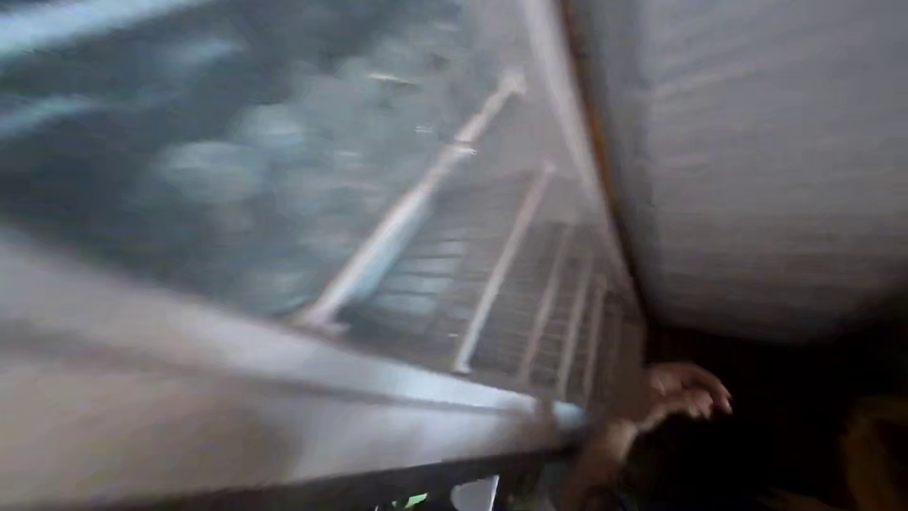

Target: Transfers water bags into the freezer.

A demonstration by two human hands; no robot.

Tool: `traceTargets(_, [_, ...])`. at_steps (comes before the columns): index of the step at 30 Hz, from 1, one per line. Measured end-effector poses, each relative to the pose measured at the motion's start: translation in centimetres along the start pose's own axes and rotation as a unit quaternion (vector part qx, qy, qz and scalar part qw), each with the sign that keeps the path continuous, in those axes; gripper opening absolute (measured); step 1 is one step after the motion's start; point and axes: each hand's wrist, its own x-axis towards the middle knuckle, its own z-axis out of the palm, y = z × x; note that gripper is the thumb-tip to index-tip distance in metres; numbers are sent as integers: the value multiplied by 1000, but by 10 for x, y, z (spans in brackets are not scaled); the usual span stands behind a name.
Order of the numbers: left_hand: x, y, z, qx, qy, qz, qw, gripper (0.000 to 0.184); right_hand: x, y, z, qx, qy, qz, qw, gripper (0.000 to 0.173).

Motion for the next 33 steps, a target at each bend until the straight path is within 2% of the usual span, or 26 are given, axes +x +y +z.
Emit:
traceTargets(1, [6,-15,20,-14,-52,-25,998,32,-29,22,24,24,9,46,999,46])
traceTargets(4, [26,-47,105,6,-243,-87,966,35,-91,31,46,84,67,209,972,59])
traceTargets(6, [22,-62,165,86,-382,-143,909,34,-120,28,60,117,253,235,931,54])
traceTargets(7, [17,-68,190,122,-454,-169,866,34,-134,34,75,126,370,246,887,50])
traceTargets(8, [11,-75,210,140,-526,-188,818,36,-150,42,90,130,481,260,827,44])
traceTargets(10, [3,-92,242,136,-636,-230,724,36,-194,59,116,135,664,306,669,36])
traceTargets(11, [0,-102,255,130,-669,-254,686,36,-218,70,127,149,723,335,586,34])
traceTargets(13, [-8,-125,281,129,-709,-291,629,36,-268,98,146,209,781,397,435,36])
traceTargets(14, [-12,-138,294,134,-721,-299,611,36,-293,117,155,246,788,425,372,37])
traceTargets(15, [-17,-151,307,143,-727,-305,598,36,-315,140,166,276,786,451,320,37])
traceTargets(16, [-21,-166,320,153,-730,-313,588,36,-334,169,178,300,776,476,285,37])
traceTargets(17, [-26,-183,333,162,-729,-322,582,38,-351,202,192,317,760,499,269,36])
traceTargets(18, [-32,-202,345,170,-724,-334,579,39,-363,237,206,336,734,524,272,37])
traceTargets(19, [-39,-222,356,177,-715,-349,580,40,-373,272,222,357,697,549,293,38])
traceTargets(24, [-80,-316,406,247,-652,-411,588,41,-398,445,281,459,495,600,430,52])
traceTargets(26, [-93,-348,414,271,-621,-449,582,42,-398,493,285,448,438,604,492,49])
traceTargets(28, [-103,-376,414,282,-596,-480,578,42,-387,516,277,450,405,587,537,45])
traceTargets(30, [-116,-399,409,292,-572,-479,599,40,-365,528,268,448,418,570,547,47])
traceTargets(33, [-130,-421,408,312,-537,-465,631,39,-331,571,290,358,482,626,498,55])
